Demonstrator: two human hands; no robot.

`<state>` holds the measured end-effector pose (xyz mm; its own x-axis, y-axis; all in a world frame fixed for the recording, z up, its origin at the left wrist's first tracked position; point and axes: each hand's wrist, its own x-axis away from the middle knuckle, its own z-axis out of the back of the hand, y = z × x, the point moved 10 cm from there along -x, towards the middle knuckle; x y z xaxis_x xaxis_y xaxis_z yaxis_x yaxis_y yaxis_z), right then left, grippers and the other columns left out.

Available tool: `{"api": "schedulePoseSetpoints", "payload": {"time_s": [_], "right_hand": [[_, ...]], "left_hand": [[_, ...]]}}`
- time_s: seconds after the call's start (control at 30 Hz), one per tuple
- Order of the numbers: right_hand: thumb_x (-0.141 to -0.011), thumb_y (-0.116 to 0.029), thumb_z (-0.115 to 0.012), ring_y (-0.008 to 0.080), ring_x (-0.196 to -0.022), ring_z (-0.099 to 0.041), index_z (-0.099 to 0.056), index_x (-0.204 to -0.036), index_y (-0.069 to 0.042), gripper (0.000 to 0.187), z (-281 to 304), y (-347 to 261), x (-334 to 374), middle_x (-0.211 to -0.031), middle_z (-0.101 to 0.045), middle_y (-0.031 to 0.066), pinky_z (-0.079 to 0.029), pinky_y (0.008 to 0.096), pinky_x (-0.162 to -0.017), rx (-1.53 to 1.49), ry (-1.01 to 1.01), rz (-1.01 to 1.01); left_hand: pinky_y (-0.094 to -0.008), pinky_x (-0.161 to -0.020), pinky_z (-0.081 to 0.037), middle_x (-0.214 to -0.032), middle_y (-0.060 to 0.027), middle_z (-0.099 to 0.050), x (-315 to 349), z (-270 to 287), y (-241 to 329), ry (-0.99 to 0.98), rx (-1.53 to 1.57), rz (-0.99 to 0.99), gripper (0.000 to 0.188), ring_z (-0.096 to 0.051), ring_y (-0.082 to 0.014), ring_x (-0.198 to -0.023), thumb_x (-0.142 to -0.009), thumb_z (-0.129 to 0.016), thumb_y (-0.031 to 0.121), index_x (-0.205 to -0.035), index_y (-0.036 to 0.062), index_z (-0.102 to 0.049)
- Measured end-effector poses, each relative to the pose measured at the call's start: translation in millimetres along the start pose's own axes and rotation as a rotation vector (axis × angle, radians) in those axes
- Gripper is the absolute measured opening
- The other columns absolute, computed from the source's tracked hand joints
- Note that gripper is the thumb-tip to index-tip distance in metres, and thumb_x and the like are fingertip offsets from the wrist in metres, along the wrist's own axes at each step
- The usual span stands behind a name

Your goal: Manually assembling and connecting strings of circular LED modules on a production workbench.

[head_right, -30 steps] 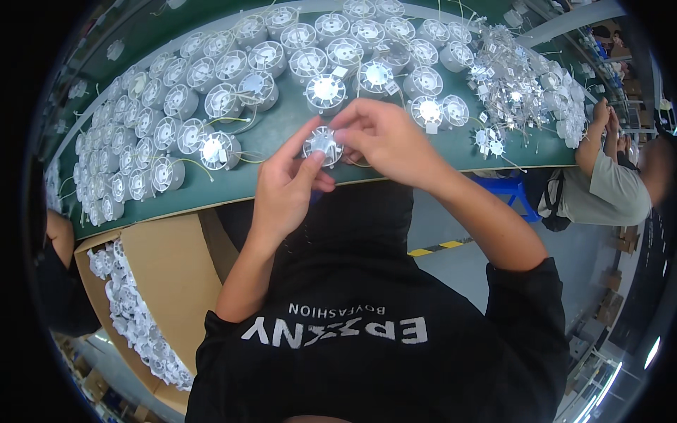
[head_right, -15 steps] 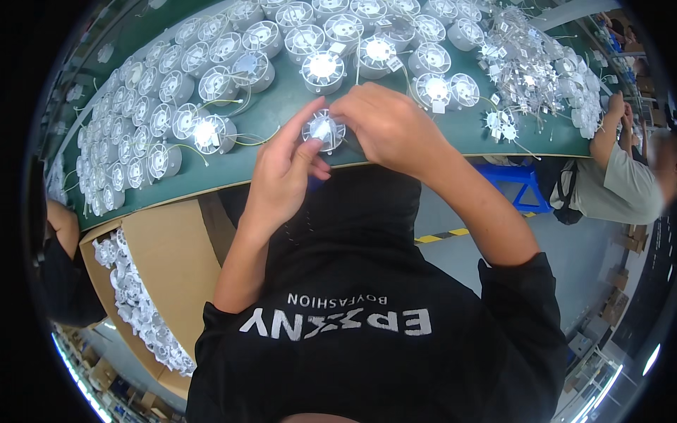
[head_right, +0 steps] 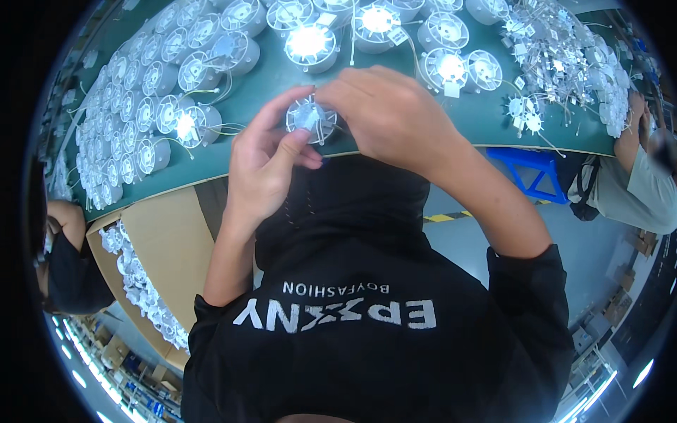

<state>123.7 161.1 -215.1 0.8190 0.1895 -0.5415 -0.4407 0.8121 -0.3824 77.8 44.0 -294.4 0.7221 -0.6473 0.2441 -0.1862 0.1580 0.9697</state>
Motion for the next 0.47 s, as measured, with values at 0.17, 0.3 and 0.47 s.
{"api": "schedulePoseSetpoints", "payload": {"time_s": [0.17, 0.3, 0.47], "right_hand": [[-0.079, 0.008, -0.065, 0.0219, -0.079, -0.066, -0.067, -0.092, -0.004, 0.018, 1.8, 1.5, 1.1, -0.09, -0.07, 0.006, -0.053, 0.0291, -0.069, 0.023, 0.002, 0.017], [-0.079, 0.009, -0.065, 0.0219, -0.083, -0.068, -0.069, -0.092, -0.004, 0.019, -3.5, 8.4, 1.1, -0.093, -0.071, 0.0059, -0.054, 0.0284, -0.072, -0.021, -0.059, -0.055], [-0.079, 0.008, -0.065, 0.0228, -0.088, -0.069, -0.069, -0.093, -0.006, 0.021, -4.6, 9.6, 1.3, -0.094, -0.071, 0.0069, -0.055, 0.0292, -0.074, -0.018, -0.109, -0.132]], "left_hand": [[-0.0253, -0.065, -0.054, -0.11, -0.0136, -0.068, 0.2, -0.5, 5.0, -0.012, 0.009, -0.05, 0.047, -0.068, -0.0161, -0.07, -0.089, -0.059, -0.007, -0.135, 0.0006, -0.059], [-0.0248, -0.066, -0.054, -0.113, -0.014, -0.068, -0.4, -1.2, 11.9, -0.063, -0.106, -0.107, 0.048, -0.068, -0.0166, -0.07, -0.088, -0.059, -0.008, -0.136, 0.001, -0.058], [-0.0254, -0.069, -0.056, -0.134, -0.016, -0.062, 0.6, -1.6, 9.6, -0.072, -0.127, -0.136, 0.052, -0.069, -0.0186, -0.071, -0.088, -0.057, -0.009, -0.139, 0.0031, -0.058]]}}
